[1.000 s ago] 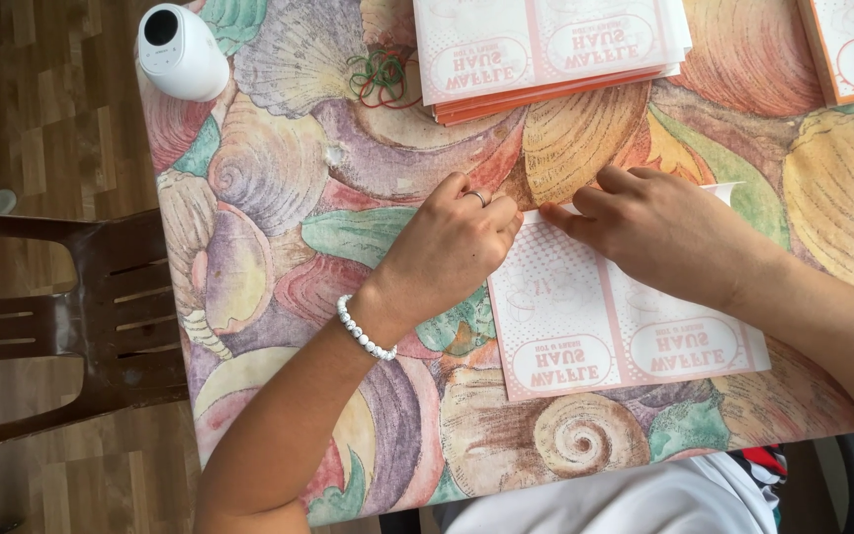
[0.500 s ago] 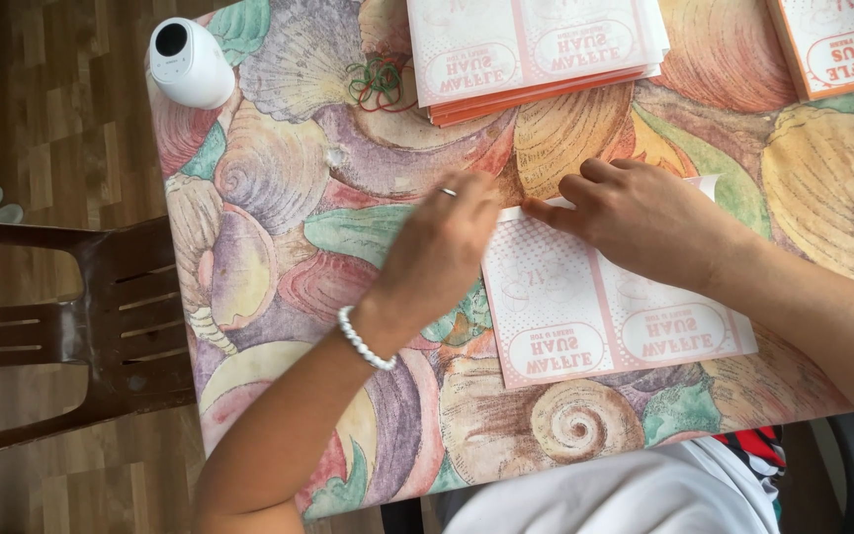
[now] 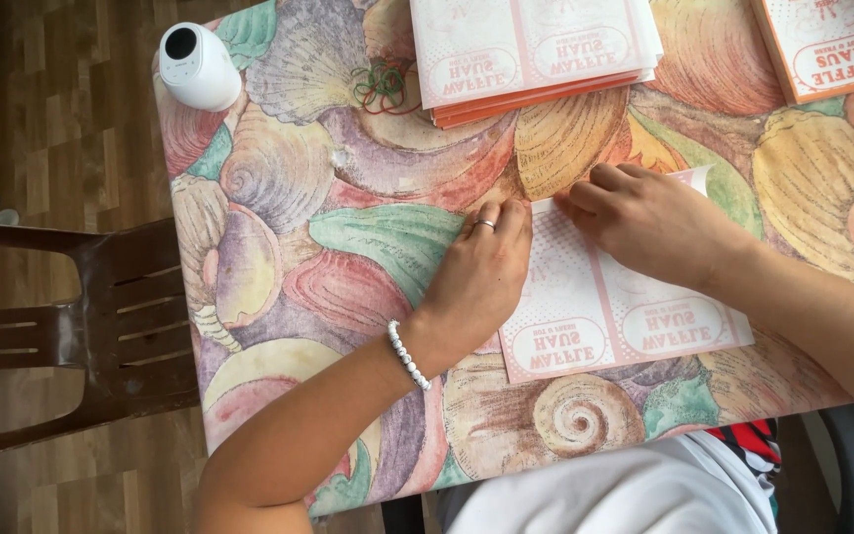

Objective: Folding the top edges of paper bags and organizing them into stacks.

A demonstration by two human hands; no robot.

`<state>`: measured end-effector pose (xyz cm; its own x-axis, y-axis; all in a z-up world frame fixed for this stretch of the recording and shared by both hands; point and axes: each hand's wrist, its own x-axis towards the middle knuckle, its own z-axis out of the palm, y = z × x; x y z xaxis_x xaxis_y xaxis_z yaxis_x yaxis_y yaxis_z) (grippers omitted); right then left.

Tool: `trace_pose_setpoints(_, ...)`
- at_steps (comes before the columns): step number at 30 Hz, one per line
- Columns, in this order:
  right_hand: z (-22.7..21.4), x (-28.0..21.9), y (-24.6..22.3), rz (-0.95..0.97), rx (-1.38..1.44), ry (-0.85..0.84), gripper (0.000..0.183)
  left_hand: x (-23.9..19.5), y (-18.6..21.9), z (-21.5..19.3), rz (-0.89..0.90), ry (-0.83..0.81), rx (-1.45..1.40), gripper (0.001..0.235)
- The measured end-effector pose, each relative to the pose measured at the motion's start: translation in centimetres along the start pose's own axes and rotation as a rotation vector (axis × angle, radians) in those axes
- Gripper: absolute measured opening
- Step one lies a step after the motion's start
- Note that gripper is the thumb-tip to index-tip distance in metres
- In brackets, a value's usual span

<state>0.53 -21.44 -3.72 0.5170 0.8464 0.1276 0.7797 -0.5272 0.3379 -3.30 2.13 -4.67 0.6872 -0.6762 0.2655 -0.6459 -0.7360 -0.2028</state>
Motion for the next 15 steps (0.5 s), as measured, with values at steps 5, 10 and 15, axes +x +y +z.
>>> trace_pose_setpoints(5,-0.7,0.5,0.2,0.012,0.039,-0.097,0.042,0.2,-0.2,-0.4,-0.026,0.072,0.014,0.034)
trace_pose_setpoints(10,-0.6,0.4,1.3,-0.009,0.11,-0.103,0.046,0.9,-0.1,-0.4,-0.049,0.063,-0.048,0.042)
trace_pose_setpoints(15,-0.3,-1.3,2.7,0.003,0.105,-0.029,0.036,1.5,0.4,-0.8,-0.032,0.034,0.009,0.033)
